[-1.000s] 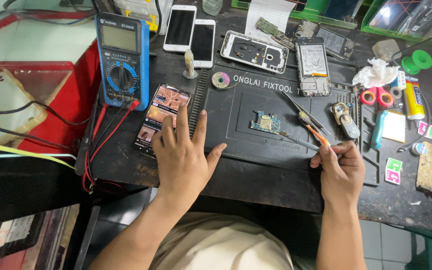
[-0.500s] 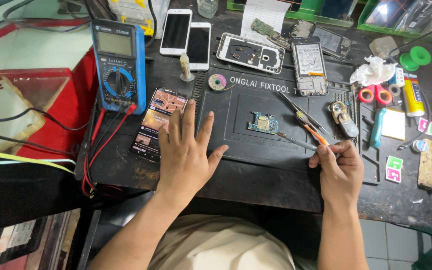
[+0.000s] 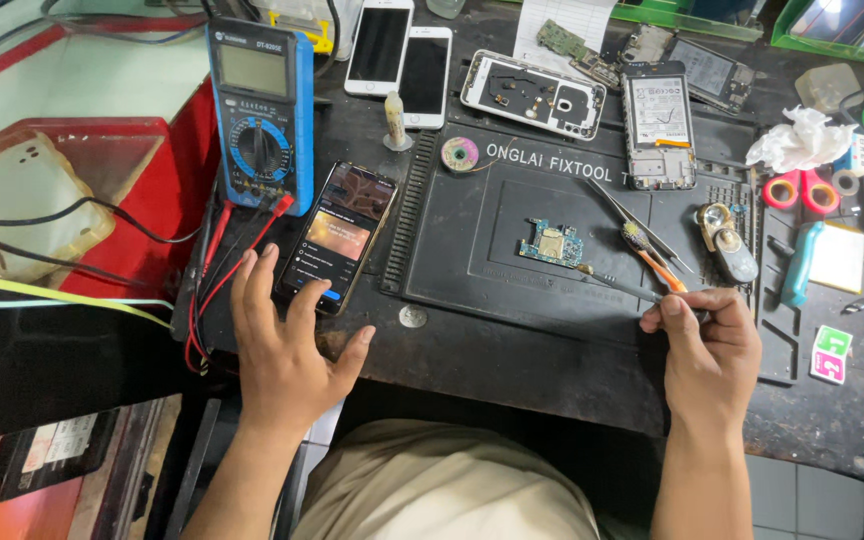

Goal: The person handles a small circuit board, using tweezers to manipulate components and a magnifying glass to inspect the surface. They then use a small brush to clean the board and apply a liquid from a small bottle onto the circuitry.

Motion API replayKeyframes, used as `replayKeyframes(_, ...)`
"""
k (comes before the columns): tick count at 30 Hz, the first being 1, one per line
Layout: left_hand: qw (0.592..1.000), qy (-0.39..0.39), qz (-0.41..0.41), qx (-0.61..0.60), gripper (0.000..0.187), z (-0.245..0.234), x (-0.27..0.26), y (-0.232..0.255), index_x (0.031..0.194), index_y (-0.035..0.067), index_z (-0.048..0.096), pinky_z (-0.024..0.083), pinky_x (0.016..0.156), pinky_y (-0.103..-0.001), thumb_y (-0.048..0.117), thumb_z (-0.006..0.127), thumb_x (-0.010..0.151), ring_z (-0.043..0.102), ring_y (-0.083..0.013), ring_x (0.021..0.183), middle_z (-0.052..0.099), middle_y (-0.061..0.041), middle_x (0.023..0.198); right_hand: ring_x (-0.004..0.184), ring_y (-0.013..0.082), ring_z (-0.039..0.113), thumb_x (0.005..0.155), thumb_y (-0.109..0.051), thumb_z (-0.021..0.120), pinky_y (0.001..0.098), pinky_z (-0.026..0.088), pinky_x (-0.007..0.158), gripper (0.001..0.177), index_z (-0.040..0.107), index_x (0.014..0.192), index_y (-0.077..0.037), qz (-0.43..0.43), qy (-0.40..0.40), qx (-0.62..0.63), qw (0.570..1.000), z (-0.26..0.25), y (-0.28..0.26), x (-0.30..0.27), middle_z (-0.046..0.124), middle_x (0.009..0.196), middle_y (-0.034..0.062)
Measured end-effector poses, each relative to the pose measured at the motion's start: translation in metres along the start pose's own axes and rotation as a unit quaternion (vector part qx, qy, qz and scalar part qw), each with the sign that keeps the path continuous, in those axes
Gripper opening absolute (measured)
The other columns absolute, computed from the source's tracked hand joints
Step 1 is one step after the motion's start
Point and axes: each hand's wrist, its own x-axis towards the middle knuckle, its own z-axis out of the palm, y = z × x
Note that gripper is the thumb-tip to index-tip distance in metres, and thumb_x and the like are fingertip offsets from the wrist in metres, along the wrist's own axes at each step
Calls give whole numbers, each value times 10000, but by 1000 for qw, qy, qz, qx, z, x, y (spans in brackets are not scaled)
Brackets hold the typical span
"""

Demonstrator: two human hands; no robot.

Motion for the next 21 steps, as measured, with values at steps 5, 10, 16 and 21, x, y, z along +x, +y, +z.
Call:
replayKeyframes(5,1000,-2,-5,-2,624,1,-1,0,1156,7,617,372,1188,-702,587,583,929,370,-571,1431,341,-311,1519,745,171,651,1086,-41,630,270,557,786,162,503,1015,-114,-5,11,43,999,-2,8,1,567,820,45)
replayKeyframes(10,1000,-1,-5,-5,672,1,-2,0,1094,-5,627,365,1189,-695,636,515,927,378,-573,1426,368,-305,1504,742,167,647,1074,-69,647,259,550,793,141,522,1023,-106,-1,-1,50,999,-1,4,0,604,784,94)
replayKeyframes(16,1000,17,8,-3,770,4,7,12,1259,24,584,374,1181,-718,693,574,877,374,-583,1442,389,-318,1517,726,192,648,1068,-104,662,288,554,748,153,515,1026,-108,-18,34,91,995,3,-4,4,577,847,68)
replayKeyframes(21,993,-28,101,-53,466,23,55,64,1262,123,604,449,1055,-558,505,620,995,562,-388,1315,543,-148,1421,778,142,651,1012,-6,679,278,595,779,94,604,1064,-32,-31,4,-30,999,-3,-26,23,642,840,99)
